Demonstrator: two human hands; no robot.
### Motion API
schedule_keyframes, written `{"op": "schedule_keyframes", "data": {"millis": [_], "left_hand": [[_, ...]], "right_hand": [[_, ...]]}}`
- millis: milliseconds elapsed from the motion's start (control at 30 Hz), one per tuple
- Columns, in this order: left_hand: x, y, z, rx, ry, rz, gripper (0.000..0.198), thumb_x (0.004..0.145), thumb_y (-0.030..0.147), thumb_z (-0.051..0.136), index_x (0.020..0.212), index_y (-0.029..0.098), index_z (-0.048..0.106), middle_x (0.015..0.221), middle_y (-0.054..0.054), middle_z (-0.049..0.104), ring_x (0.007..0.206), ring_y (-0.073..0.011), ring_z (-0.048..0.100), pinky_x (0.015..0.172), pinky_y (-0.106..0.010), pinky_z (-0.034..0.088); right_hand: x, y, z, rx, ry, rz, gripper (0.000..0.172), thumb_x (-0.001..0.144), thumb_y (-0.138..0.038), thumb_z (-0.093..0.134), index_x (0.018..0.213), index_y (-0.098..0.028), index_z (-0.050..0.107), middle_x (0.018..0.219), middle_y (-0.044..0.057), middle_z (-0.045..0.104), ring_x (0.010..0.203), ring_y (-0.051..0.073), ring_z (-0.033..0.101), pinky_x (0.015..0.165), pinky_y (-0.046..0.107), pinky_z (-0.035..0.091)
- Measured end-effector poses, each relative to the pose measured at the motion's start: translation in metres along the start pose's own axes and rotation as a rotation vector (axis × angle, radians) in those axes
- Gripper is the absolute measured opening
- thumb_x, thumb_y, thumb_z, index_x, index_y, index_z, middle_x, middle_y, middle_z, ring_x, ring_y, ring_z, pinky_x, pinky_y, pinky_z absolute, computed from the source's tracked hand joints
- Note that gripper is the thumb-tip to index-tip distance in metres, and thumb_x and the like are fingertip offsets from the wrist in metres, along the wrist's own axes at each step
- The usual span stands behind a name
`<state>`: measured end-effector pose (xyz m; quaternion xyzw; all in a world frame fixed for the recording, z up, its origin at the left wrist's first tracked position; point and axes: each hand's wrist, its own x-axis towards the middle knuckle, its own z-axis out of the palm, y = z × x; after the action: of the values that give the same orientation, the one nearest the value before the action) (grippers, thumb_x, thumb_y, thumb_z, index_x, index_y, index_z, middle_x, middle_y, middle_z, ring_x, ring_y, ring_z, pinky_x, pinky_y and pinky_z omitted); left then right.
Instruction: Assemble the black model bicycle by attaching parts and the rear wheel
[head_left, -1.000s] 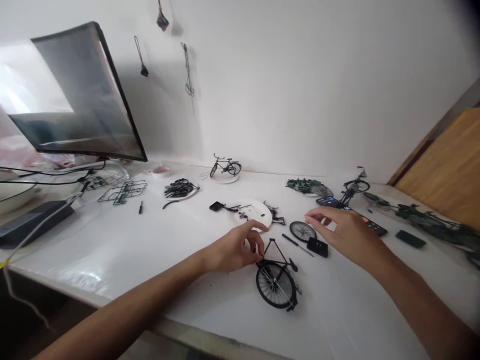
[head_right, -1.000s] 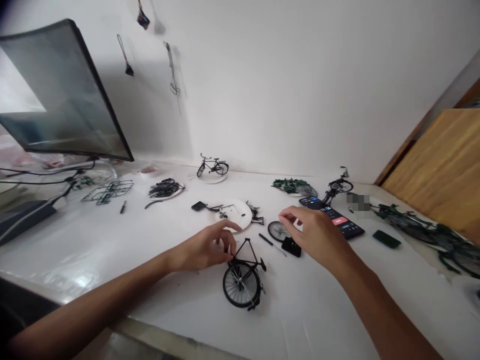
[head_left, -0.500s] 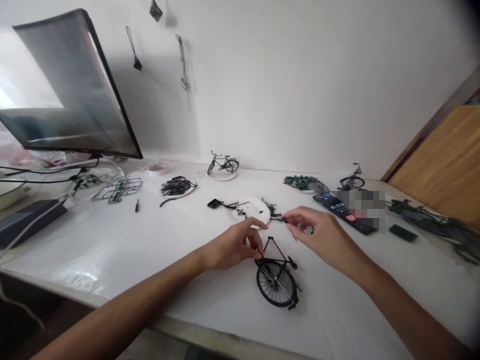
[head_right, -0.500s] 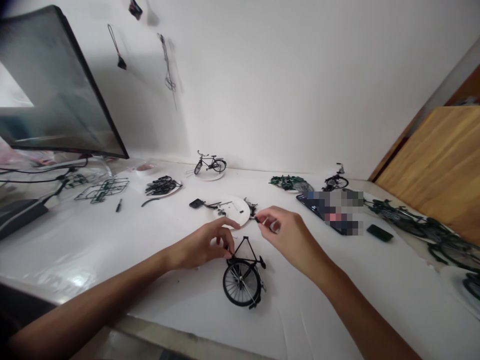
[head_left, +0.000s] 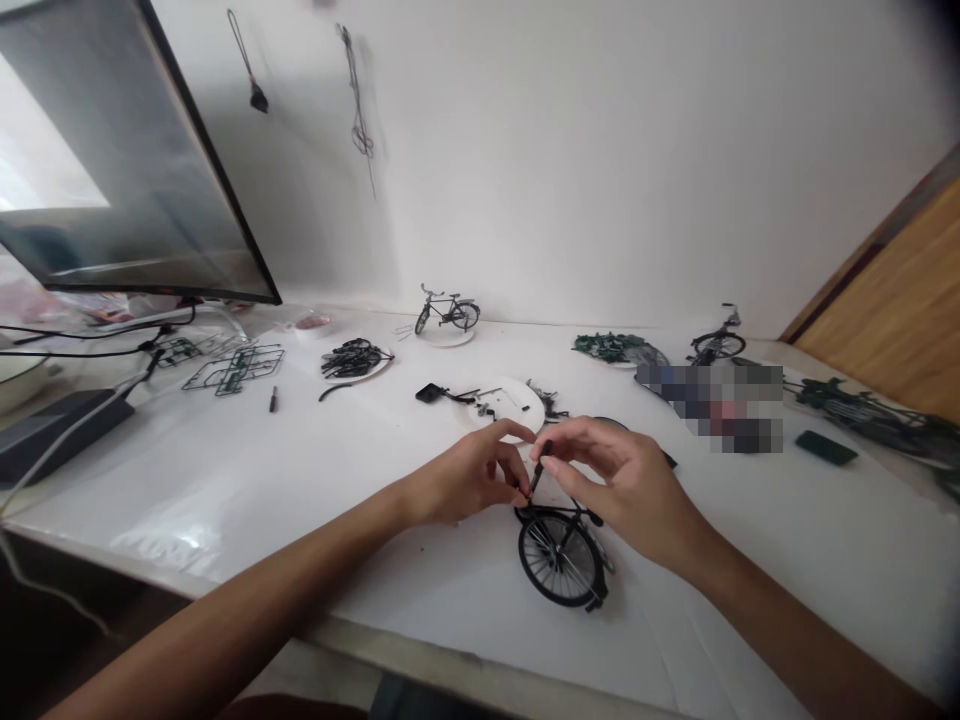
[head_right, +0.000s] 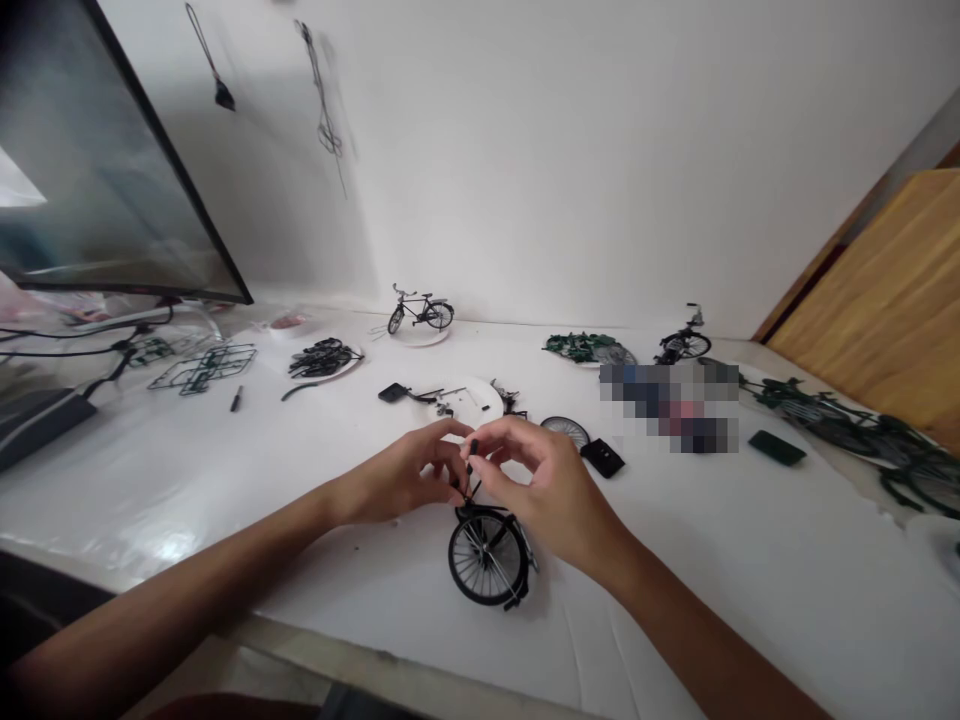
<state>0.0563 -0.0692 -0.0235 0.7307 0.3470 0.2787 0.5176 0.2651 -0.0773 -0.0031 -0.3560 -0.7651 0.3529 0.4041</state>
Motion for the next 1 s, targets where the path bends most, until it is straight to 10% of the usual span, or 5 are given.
{"op": "schedule_keyframes", "data": {"millis": [1000], "left_hand": [[-0.0026, 0.0078, -0.0018, 0.119, -0.029, 0.013, 0.038, 0.084, 0.013, 0.067, 0.116, 0.018, 0.047, 0.095, -0.005, 0.069, 0.082, -0.0145, 0.058, 0.072, -0.028, 0.044]], "right_hand": [[-0.0031, -0.0048, 0.0065, -0.207, 0.077, -0.051, 0.008, 0.092, -0.028, 0.064, 0.093, -0.025, 0.072, 0.092, 0.001, 0.075, 0.084, 0.016, 0.070, 0.074, 0.027, 0.056]]}}
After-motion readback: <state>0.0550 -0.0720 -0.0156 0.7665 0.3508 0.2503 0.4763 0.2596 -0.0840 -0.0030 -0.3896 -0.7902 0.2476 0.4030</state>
